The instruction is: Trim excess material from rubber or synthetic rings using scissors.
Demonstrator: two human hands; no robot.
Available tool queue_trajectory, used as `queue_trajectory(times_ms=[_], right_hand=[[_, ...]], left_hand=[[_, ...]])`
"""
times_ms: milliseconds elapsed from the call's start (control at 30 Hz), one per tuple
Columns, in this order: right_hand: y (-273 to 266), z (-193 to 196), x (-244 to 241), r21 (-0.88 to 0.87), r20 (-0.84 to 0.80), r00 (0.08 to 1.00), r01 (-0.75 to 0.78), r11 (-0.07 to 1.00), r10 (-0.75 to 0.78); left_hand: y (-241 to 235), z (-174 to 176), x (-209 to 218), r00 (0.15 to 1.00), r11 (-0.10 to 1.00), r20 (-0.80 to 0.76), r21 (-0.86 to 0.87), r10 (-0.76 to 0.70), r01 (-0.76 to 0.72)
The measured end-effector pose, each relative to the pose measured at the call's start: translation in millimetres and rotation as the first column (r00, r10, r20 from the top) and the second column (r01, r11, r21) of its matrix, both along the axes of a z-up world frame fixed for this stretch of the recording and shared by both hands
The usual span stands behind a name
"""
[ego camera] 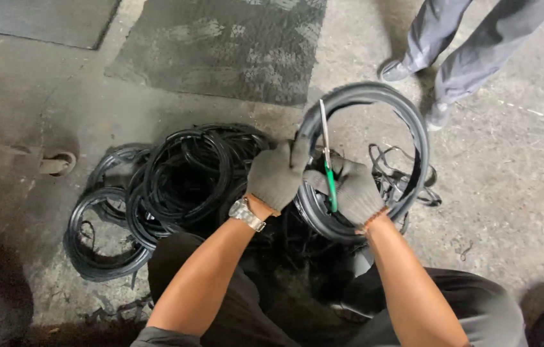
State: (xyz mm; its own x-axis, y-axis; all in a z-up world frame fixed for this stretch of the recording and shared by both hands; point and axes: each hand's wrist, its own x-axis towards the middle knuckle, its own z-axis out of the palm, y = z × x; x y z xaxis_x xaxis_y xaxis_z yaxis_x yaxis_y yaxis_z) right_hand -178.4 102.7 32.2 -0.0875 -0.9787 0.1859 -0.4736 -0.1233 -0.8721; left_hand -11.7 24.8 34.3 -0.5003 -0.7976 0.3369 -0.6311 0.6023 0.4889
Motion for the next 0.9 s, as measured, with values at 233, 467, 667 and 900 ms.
queue_trajectory(times_ms=[233,467,667,900], right_hand=[[4.5,-6.6,-4.2,0.119,0.072,0.997,0.033,0.992,-0.041],[5.3,-21.6,2.1,-0.020,0.097,0.993,0.068,0.997,-0.066],[1.2,-25.7,18.9,-0.052,-0.137,0.937,0.316,0.947,-0.320],[-46.8,-122.8,-13.1,-0.083,-0.456,0.723,0.546,0.833,-0.519]], left_hand=[[9.9,-7.7,-6.2,0.988,0.983,-0.129,0.171,0.087,-0.064],[7.3,-1.4,-12.5,0.995,0.971,0.010,0.218,0.095,-0.095],[-2.4,-6.5,-21.8,0.987,0.966,0.132,0.228,0.095,-0.123],[8.1,-13.5,-21.1,0.975,0.963,0.213,0.246,0.056,-0.109]])
